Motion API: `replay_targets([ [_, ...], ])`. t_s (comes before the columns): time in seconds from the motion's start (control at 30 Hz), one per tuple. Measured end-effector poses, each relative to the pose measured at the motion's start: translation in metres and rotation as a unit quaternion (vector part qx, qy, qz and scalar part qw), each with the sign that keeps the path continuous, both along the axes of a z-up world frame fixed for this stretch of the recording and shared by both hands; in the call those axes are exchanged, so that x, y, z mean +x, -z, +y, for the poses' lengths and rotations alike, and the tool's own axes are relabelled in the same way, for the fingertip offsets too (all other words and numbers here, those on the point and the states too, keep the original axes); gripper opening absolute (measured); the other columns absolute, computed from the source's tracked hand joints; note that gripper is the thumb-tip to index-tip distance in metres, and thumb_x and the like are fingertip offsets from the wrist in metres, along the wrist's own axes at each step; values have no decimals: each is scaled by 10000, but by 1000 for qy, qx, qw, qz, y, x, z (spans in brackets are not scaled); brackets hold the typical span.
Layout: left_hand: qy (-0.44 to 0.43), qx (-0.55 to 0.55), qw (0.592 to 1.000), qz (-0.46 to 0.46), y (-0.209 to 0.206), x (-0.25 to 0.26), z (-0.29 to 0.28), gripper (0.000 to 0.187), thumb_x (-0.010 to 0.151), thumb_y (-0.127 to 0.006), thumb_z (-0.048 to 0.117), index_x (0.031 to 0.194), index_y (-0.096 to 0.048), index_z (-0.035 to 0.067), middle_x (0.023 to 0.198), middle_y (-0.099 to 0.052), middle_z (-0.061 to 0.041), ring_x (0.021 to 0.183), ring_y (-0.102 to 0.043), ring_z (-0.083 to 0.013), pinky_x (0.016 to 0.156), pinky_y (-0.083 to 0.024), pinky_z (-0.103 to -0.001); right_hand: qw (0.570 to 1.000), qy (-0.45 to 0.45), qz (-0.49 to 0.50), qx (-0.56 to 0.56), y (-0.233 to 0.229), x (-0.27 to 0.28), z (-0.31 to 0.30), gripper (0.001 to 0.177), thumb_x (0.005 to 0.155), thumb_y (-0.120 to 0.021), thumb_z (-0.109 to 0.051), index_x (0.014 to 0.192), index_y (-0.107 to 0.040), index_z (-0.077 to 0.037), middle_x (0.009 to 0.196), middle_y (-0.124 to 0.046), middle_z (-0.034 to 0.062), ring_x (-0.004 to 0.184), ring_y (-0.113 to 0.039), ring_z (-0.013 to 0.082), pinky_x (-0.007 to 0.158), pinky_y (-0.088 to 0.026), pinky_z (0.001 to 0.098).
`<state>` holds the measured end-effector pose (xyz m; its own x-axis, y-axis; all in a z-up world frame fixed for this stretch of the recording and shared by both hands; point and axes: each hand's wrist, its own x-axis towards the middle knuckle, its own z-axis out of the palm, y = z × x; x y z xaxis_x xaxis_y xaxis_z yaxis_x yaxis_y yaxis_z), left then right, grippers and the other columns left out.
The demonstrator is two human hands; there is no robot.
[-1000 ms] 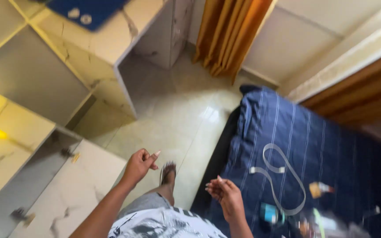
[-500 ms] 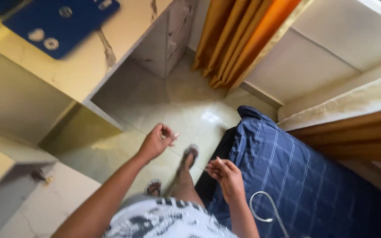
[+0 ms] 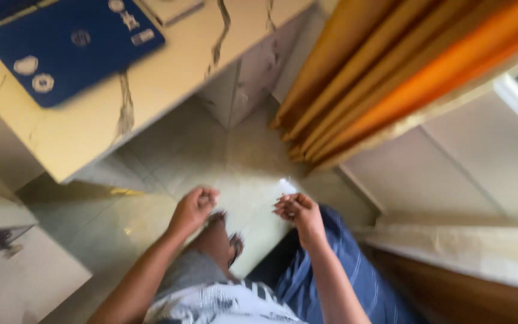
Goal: Sort medicine blisters on a bed, place some into a yellow bag, then retrieve and assemble a spherical decorative lamp and plug it into a wall outlet.
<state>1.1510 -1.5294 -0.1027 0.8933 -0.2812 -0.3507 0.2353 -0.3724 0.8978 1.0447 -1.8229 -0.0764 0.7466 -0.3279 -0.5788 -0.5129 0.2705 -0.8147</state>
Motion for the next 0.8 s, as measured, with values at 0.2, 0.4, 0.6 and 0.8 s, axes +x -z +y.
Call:
replay_targets([
  [0.2,-39,15,998,40,74,37,-29,248,904,-746,218,1090,-725,55,1059,-794,-60,955,-745,-158,842,-585,-311,996,-85,15,4,26,94,-27,199,993,-624,-166,1031,-675,23,903,-747,132,797,-712,221,758,-588,343],
  [0.4,-29,120,992,30,107,119,-97,275,924,-742,261,1111,-713,62,1076,-785,-82,1008,-744,-217,890,-570,-339,986,-150,72,0,66,176,-80,205,954,-587,-107,1115,-651,4,922,-752,141,809,-735,231,754,-596,346],
  [0.6,-69,130,989,-11,132,204,-163,340,878,-727,208,1190,-689,79,1171,-739,-135,1074,-717,-285,924,-562,-383,980,-188,64,16,166,263,-128,239,926,-583,-38,1158,-633,-8,972,-739,126,851,-740,227,788,-616,347],
  [0.8,-157,136,977,-46,165,230,-207,369,894,-731,220,1230,-670,80,1237,-677,-163,1104,-684,-331,938,-547,-407,966,-254,4,-43,306,376,-137,252,852,-633,4,1096,-697,16,958,-737,131,765,-702,223,661,-574,338],
])
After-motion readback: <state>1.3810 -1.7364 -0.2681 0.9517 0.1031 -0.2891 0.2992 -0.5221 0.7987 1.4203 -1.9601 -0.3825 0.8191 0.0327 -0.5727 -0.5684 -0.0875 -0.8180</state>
